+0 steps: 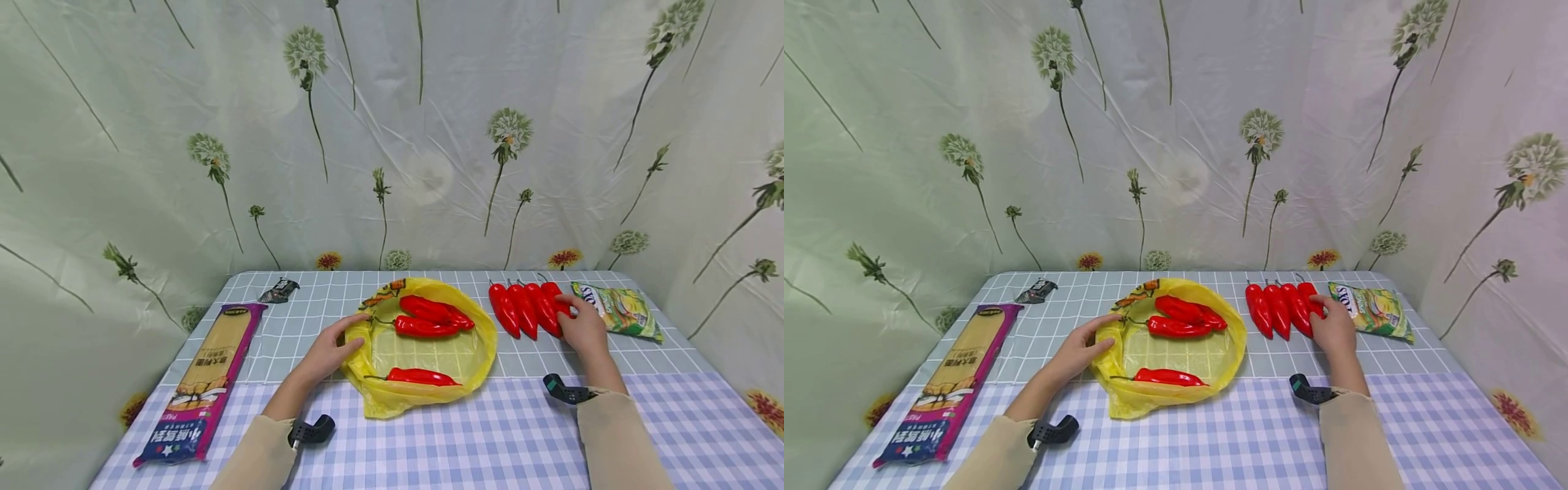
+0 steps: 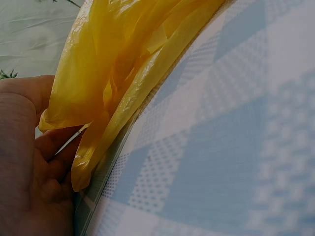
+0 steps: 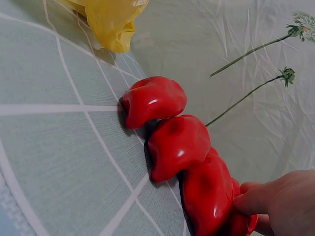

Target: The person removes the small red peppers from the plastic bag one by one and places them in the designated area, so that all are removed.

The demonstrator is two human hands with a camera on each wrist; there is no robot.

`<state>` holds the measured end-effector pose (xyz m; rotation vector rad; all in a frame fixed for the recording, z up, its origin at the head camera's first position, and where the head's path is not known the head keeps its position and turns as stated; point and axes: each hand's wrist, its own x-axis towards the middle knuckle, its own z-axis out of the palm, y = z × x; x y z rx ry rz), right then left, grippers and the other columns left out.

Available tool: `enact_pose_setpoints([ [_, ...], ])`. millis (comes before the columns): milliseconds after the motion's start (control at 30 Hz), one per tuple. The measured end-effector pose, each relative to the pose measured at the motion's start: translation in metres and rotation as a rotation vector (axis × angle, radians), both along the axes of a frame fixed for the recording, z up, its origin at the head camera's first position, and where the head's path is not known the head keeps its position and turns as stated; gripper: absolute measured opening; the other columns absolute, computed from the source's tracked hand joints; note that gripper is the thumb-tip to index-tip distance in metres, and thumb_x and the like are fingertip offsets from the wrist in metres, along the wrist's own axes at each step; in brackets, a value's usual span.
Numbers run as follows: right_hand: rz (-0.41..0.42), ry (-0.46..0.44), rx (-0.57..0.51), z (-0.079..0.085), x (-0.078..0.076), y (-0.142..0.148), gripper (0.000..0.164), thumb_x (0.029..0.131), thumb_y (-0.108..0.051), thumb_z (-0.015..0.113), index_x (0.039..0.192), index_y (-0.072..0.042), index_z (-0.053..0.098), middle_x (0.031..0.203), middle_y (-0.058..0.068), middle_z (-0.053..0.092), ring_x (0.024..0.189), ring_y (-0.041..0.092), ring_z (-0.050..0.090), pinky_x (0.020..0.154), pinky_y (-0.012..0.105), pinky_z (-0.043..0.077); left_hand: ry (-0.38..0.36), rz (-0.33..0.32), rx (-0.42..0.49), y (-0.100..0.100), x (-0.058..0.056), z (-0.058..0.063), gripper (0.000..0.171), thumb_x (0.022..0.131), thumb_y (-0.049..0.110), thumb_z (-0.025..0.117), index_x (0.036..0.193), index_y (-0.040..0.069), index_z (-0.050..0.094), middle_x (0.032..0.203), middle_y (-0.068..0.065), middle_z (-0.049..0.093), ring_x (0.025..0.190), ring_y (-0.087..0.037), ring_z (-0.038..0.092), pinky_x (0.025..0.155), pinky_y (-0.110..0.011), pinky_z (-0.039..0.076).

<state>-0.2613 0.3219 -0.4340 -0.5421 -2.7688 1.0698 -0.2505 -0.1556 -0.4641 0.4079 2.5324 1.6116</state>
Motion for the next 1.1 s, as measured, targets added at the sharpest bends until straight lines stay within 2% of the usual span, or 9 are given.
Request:
enact_pose_setpoints([
  [67, 0.003, -0.007, -0.008, 0.000, 0.000, 0.000, 0.046, 0.100, -0.013, 0.048, 0.145, -0.003, 0.047, 0.148, 0.031, 0.041, 0.121, 0.045, 0.044, 0.095, 0.053, 0.054, 0.002, 0.000, 0.000, 0.000, 0.000, -0.001, 0.048, 0.098, 0.019, 0.063, 0.143, 0.031, 0.054, 0.157, -0.005, 0.044, 0.149, -0.031, 0.035, 0.123, -0.054, 0.025],
  [133, 0.010, -0.008, -0.011, 0.000, 0.000, 0.000, 0.047, 0.100, -0.012, 0.048, 0.146, -0.003, 0.047, 0.149, 0.032, 0.039, 0.124, 0.047, 0.044, 0.100, 0.057, 0.051, 0.004, -0.001, 0.001, 0.000, 0.000, -0.001, 0.048, 0.098, 0.019, 0.063, 0.143, 0.031, 0.054, 0.157, -0.005, 0.044, 0.149, -0.031, 0.035, 0.123, -0.054, 0.026],
  [400, 0.026, -0.001, 0.009, 0.002, 0.001, -0.002, 0.048, 0.099, -0.013, 0.048, 0.145, -0.003, 0.046, 0.148, 0.031, 0.041, 0.124, 0.047, 0.045, 0.102, 0.059, 0.047, 0.010, -0.003, 0.003, -0.001, 0.001, 0.000, 0.048, 0.098, 0.019, 0.062, 0.144, 0.030, 0.053, 0.157, -0.005, 0.044, 0.149, -0.031, 0.034, 0.124, -0.054, 0.024],
  [667, 0.005, -0.026, 0.049, 0.002, 0.001, 0.002, 0.049, 0.098, -0.018, 0.047, 0.145, -0.004, 0.047, 0.146, 0.030, 0.045, 0.120, 0.045, 0.047, 0.094, 0.057, 0.049, 0.005, -0.009, 0.000, 0.000, -0.001, -0.001, 0.048, 0.098, 0.019, 0.062, 0.144, 0.031, 0.053, 0.157, -0.005, 0.044, 0.149, -0.031, 0.034, 0.124, -0.054, 0.024],
  [833, -0.003, -0.033, 0.070, 0.007, 0.003, 0.002, 0.050, 0.097, -0.020, 0.045, 0.145, -0.004, 0.048, 0.145, 0.031, 0.046, 0.119, 0.045, 0.048, 0.089, 0.055, 0.051, 0.006, -0.011, 0.002, 0.000, -0.001, -0.001, 0.048, 0.098, 0.019, 0.062, 0.144, 0.030, 0.053, 0.157, -0.005, 0.044, 0.149, -0.031, 0.034, 0.123, -0.053, 0.025],
  [1100, 0.010, 0.002, 0.092, 0.014, 0.003, -0.002, 0.049, 0.098, -0.024, 0.046, 0.143, -0.004, 0.050, 0.142, 0.031, 0.048, 0.118, 0.045, 0.050, 0.082, 0.052, 0.053, 0.007, -0.011, 0.011, 0.000, -0.001, 0.000, 0.048, 0.098, 0.018, 0.062, 0.144, 0.029, 0.054, 0.157, -0.006, 0.044, 0.148, -0.031, 0.035, 0.123, -0.053, 0.026],
])
